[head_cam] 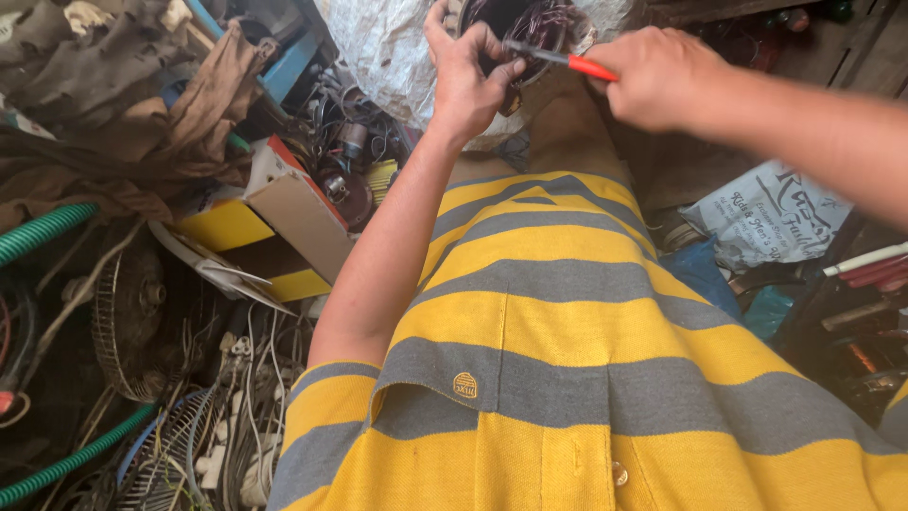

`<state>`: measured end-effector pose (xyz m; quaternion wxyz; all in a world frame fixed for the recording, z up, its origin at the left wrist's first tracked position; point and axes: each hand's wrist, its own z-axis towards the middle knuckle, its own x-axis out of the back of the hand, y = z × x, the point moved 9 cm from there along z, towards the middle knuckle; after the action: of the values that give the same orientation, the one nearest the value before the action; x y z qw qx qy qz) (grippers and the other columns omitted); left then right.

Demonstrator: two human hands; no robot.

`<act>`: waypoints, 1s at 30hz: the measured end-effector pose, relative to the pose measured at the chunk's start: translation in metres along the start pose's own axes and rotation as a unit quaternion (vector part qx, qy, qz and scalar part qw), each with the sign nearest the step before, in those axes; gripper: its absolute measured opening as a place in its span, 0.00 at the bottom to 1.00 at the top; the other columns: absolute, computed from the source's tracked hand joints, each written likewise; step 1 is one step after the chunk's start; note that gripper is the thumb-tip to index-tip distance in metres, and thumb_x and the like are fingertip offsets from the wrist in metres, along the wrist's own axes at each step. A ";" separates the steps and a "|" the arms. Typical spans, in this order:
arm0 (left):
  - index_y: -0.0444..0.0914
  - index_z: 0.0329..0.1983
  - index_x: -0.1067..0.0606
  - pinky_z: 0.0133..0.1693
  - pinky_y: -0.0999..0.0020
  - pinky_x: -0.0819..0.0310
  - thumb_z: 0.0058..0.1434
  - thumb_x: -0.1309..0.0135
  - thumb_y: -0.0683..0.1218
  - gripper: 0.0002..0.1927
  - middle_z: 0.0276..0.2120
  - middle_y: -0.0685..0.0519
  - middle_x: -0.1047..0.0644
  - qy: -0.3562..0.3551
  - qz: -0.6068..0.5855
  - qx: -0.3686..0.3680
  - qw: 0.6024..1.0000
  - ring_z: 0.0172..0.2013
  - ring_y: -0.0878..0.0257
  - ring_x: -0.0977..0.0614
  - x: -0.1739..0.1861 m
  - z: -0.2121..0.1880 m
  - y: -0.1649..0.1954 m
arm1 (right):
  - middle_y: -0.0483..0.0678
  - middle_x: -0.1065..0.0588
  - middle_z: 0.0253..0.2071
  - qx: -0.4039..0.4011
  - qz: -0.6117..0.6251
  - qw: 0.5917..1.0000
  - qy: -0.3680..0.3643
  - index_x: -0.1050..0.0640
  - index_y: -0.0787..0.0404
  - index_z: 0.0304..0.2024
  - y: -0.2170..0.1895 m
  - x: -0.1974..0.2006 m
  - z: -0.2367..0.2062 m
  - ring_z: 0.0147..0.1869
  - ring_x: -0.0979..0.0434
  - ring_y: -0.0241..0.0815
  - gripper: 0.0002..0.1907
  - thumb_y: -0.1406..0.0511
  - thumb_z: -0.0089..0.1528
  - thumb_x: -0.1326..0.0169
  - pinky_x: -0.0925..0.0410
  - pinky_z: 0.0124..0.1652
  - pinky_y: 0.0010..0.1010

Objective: The person uses pliers and a screwdriver to remove copper windings from a circular electrical component. They repeatedly cut and pull wires, then use a hammer to tap the component while continuing to extract the copper.

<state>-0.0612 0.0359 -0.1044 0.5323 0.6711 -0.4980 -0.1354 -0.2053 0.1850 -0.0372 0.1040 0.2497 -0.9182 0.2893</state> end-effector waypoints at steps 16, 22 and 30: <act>0.41 0.31 0.25 0.65 0.47 0.44 0.49 0.26 0.42 0.16 0.68 0.33 0.50 -0.007 -0.008 0.006 1.000 0.67 0.35 0.43 0.000 0.000 -0.004 | 0.58 0.22 0.39 -0.028 0.350 0.908 -0.229 0.29 0.68 0.39 0.039 -0.040 0.027 0.37 0.21 0.47 0.07 0.76 0.58 0.54 0.28 0.37 0.38; 0.41 0.32 0.25 0.67 0.48 0.44 0.50 0.27 0.42 0.15 0.68 0.35 0.48 -0.009 -0.023 0.013 1.000 0.67 0.37 0.40 -0.002 -0.001 -0.007 | 0.49 0.21 0.36 -0.073 0.333 0.911 -0.232 0.26 0.62 0.37 0.039 -0.035 0.020 0.38 0.19 0.37 0.11 0.75 0.54 0.55 0.28 0.36 0.31; 0.41 0.32 0.24 0.67 0.47 0.45 0.51 0.26 0.42 0.15 0.69 0.33 0.49 -0.016 -0.027 0.012 0.999 0.68 0.36 0.42 -0.001 -0.001 -0.005 | 0.59 0.23 0.37 -0.049 0.292 0.933 -0.203 0.26 0.68 0.40 0.029 -0.029 0.024 0.36 0.22 0.49 0.08 0.75 0.59 0.54 0.29 0.36 0.37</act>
<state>-0.0582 0.0374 -0.1090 0.5122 0.6886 -0.4897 -0.1540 -0.1963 0.2032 -0.0801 -0.1616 0.0184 -0.9652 0.2049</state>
